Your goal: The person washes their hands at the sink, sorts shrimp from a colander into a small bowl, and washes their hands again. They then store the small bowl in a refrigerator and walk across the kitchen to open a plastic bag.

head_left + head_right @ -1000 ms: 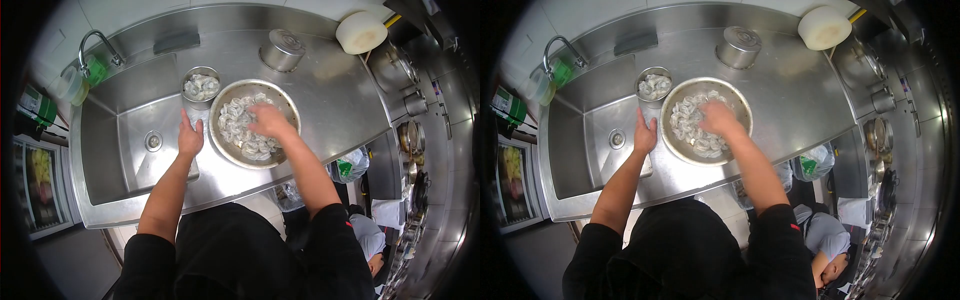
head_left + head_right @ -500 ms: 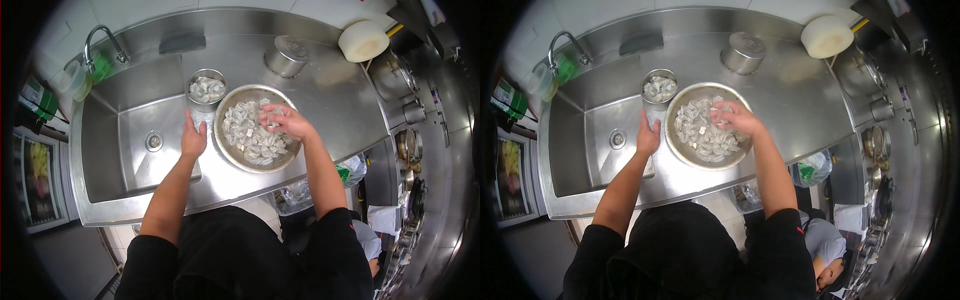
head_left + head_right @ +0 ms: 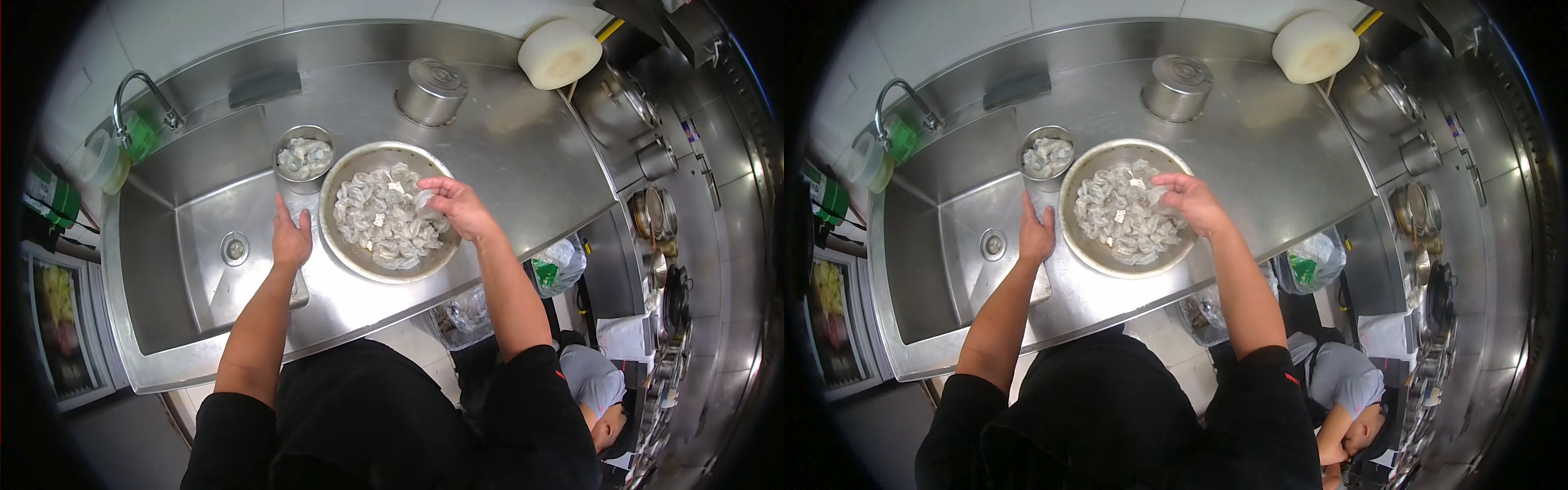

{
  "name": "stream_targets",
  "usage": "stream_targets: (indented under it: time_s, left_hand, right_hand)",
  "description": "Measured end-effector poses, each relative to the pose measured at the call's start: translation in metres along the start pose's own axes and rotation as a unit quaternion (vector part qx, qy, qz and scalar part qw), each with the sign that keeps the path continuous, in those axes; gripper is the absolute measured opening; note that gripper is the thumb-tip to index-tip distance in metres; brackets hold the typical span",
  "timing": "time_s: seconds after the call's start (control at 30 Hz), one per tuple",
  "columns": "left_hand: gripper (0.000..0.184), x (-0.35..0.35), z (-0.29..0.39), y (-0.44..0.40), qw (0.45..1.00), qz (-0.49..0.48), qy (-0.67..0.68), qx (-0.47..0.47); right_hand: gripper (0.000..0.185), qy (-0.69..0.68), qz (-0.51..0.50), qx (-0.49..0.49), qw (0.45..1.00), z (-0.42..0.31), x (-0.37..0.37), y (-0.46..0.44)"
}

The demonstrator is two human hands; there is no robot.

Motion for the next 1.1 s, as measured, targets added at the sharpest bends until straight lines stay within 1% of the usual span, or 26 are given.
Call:
stream_targets:
  time_s: [0.07,0.17,0.27,0.3,0.33,0.37,0.4,0.5,0.6,0.7,0.73,0.77,0.8,0.9,0.93,1.03,1.1]
  left_hand:
    - [0.077,0.001,0.0,0.0,1.0,0.002,-0.004,0.001]
    - [0.077,0.003,0.002,0.001,1.0,-0.001,-0.005,0.005]
    - [0.078,0.001,0.001,0.001,1.0,0.007,-0.004,0.003]
    - [0.078,0.001,0.0,0.001,1.0,0.009,-0.005,-0.001]
    - [0.078,0.001,0.0,0.001,1.0,0.011,-0.006,-0.005]
    - [0.078,0.001,-0.001,0.001,1.0,0.013,-0.007,-0.009]
    - [0.078,0.001,-0.001,0.002,1.0,0.01,-0.006,-0.006]
    - [0.078,0.003,0.002,0.002,1.0,0.004,-0.004,0.002]
    - [0.078,0.005,0.002,0.003,1.0,0.001,-0.005,0.011]
    - [0.078,0.003,0.002,0.002,1.0,0.0,-0.001,0.01]
    - [0.077,0.003,0.002,0.003,1.0,0.003,0.001,0.008]
    - [0.077,0.003,0.002,0.003,1.0,0.006,0.002,0.006]
    - [0.077,0.003,0.0,0.002,1.0,0.006,0.001,0.006]
    - [0.077,0.0,-0.002,0.002,1.0,0.004,-0.001,0.006]
    - [0.077,0.0,-0.003,0.001,1.0,0.004,-0.001,0.004]
    - [0.078,0.001,-0.001,0.001,1.0,-0.001,-0.002,0.005]
    - [0.078,0.002,0.0,0.001,1.0,-0.002,-0.002,0.007]
  right_hand:
    - [0.033,0.011,0.027,-0.018,0.999,-0.002,-0.001,-0.001]
    - [0.033,0.11,0.054,-0.02,0.992,-0.009,0.002,-0.001]
    - [0.054,0.226,-0.026,-0.089,0.97,-0.036,-0.01,0.018]
    - [0.062,0.38,-0.022,-0.067,0.922,-0.032,-0.015,0.02]
    - [0.071,0.524,-0.017,-0.043,0.851,-0.024,-0.025,0.024]
    - [0.079,0.654,-0.012,-0.017,0.757,-0.017,-0.035,0.026]
    - [0.092,0.681,-0.051,-0.048,0.729,-0.008,-0.045,0.025]
    - [0.088,0.662,-0.046,-0.042,0.747,-0.002,-0.061,0.017]
    - [0.078,0.679,0.03,-0.026,0.733,0.019,-0.056,-0.011]
    - [0.065,0.535,0.007,-0.007,0.845,0.033,-0.028,-0.045]
    - [0.061,0.435,0.009,-0.045,0.899,0.028,-0.023,-0.046]
    - [0.057,0.329,0.009,-0.082,0.941,0.022,-0.019,-0.047]
    - [0.053,0.218,0.01,-0.119,0.969,0.014,-0.02,-0.046]
    - [0.05,0.126,-0.001,-0.164,0.978,-0.036,-0.036,-0.025]
    - [0.056,0.088,-0.005,-0.134,0.987,-0.032,-0.037,-0.028]
    - [0.068,0.257,-0.037,-0.078,0.963,-0.045,-0.041,-0.029]
    - [0.07,0.245,-0.055,-0.089,0.964,-0.052,-0.049,-0.02]
Point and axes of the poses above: each hand's wrist, its own y-axis away from the middle knuckle, its own x-axis out of the back of the hand, z = x × y, the point moved 2 cm from there along -y, towards the middle knuckle, and after that the axes turned 3 degrees about -x, right-handed, at the moved point
